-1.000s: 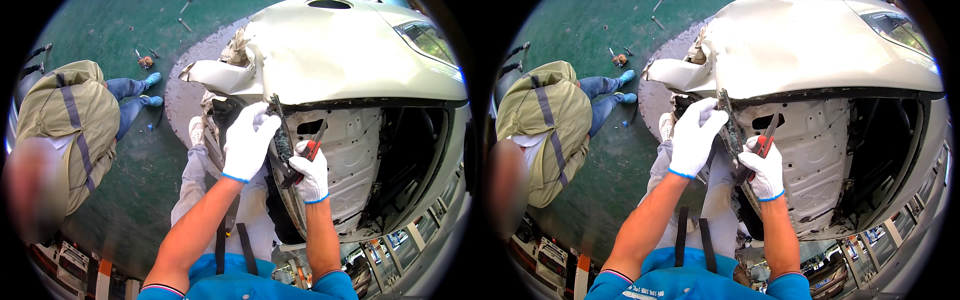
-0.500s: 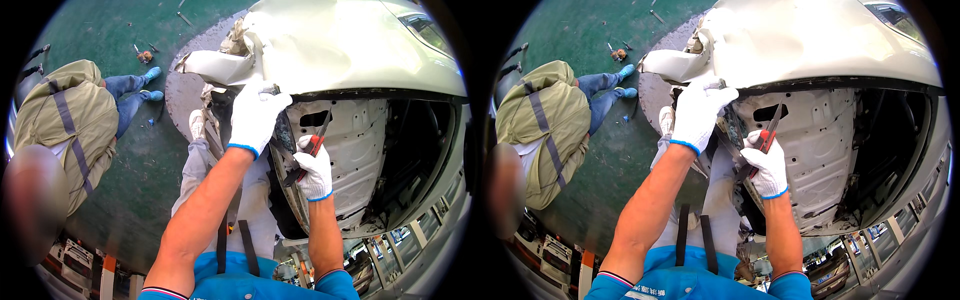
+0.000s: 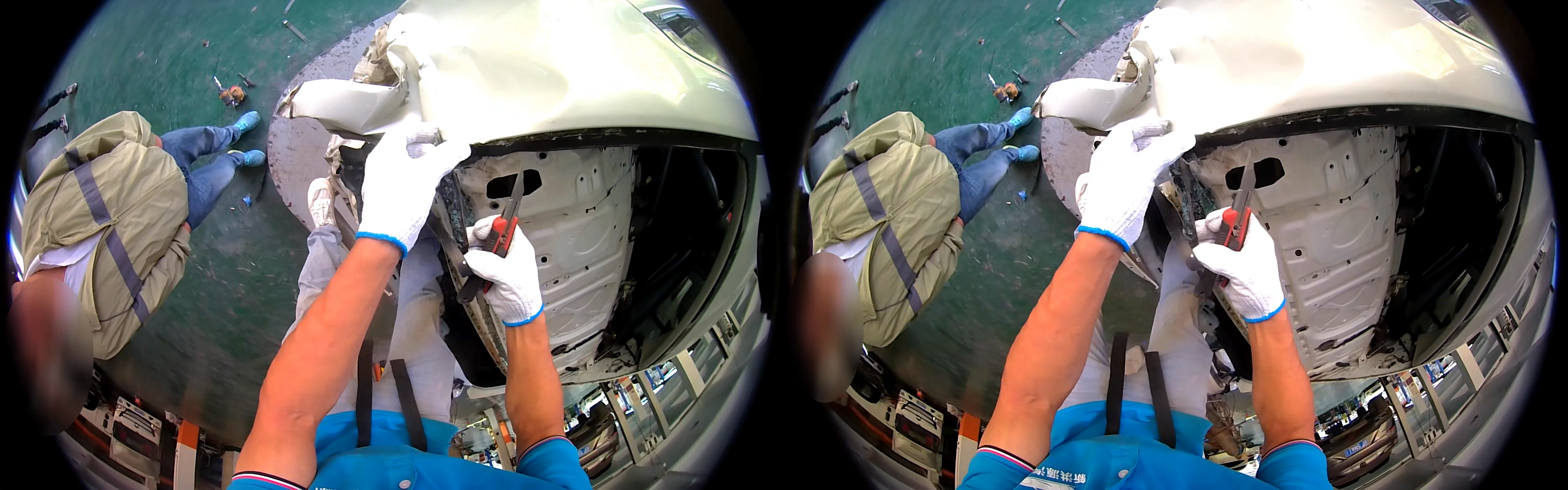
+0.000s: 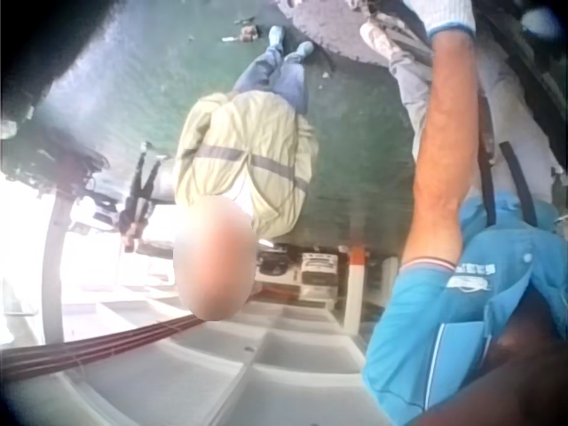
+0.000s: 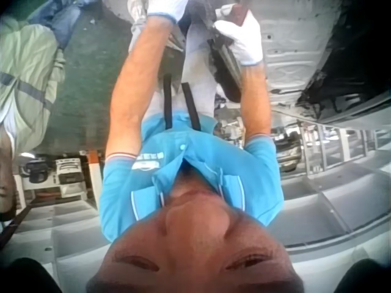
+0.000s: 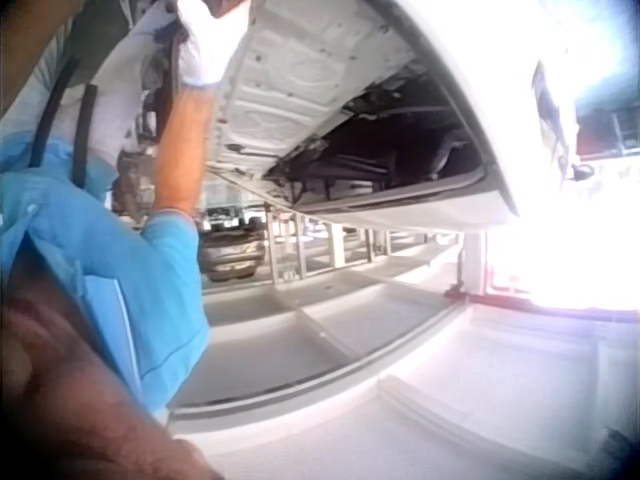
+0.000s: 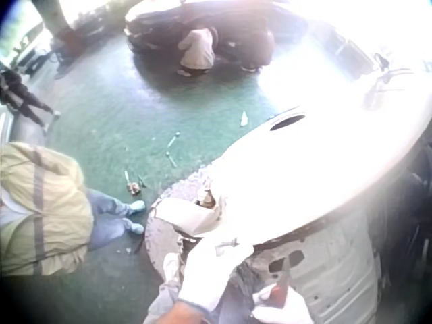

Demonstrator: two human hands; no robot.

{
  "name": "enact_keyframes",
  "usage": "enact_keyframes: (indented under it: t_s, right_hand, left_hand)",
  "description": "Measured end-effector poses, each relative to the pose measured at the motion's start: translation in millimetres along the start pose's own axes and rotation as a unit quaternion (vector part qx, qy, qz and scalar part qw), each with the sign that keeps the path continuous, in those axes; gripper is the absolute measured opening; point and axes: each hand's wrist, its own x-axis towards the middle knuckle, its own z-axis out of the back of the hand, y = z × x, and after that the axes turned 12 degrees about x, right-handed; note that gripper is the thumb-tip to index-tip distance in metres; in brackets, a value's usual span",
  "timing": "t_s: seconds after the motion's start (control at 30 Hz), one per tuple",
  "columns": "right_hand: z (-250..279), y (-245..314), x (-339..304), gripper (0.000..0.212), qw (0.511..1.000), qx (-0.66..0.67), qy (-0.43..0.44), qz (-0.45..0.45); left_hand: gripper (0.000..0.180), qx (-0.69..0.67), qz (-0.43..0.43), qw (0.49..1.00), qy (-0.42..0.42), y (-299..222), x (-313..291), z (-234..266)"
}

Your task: The person uses a utility knife to scrape and remove old black sealant from the edge of a white car's hood. The person carefully works along the seam, peeling away the material to expose the metal underneath.

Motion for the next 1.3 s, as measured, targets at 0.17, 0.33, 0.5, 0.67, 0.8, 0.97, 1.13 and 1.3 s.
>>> enact_keyframes:
  t_s: [0.17, 0.33, 0.5, 0.67, 0.8, 0.97, 1.13, 1.3]
  right_hand:
    - [-9, 1, -2, 0.038, 0.992, -0.122, 0.001, 0.029]
    - [-5, 0, 1, 0.039, 0.987, -0.155, 0.001, 0.05]
    - [-3, 0, 4, 0.04, 0.985, -0.163, -0.001, 0.048]
    - [-2, -1, 8, 0.038, 0.984, -0.163, 0.001, 0.069]
    - [3, -11, 9, 0.036, 0.991, -0.103, -0.01, 0.09]
    - [8, -15, 8, 0.038, 0.997, 0.049, -0.043, 0.029]
    - [18, -26, 13, 0.036, 0.993, 0.099, -0.051, 0.027]
    - [27, -32, 16, 0.037, 0.991, 0.124, -0.037, 0.027]
  left_hand:
    - [0.049, -0.072, 0.01, 0.997, 0.011, -2, -2, 2]
    - [0.046, -0.182, 0.037, 0.979, 0.08, 7, 1, 11]
    - [0.044, -0.223, 0.068, 0.967, 0.1, 16, 5, 12]
    - [0.041, -0.246, 0.065, 0.961, 0.107, 15, 5, 14]
    - [0.041, -0.245, 0.055, 0.961, 0.117, 17, 7, 13]
    - [0.047, -0.166, 0.027, 0.983, 0.07, 1, 2, 3]
    - [0.043, -0.15, -0.033, 0.988, 0.015, -2, -8, -6]
    - [0.045, -0.083, 0.07, 0.993, 0.054, 22, -33, -1]
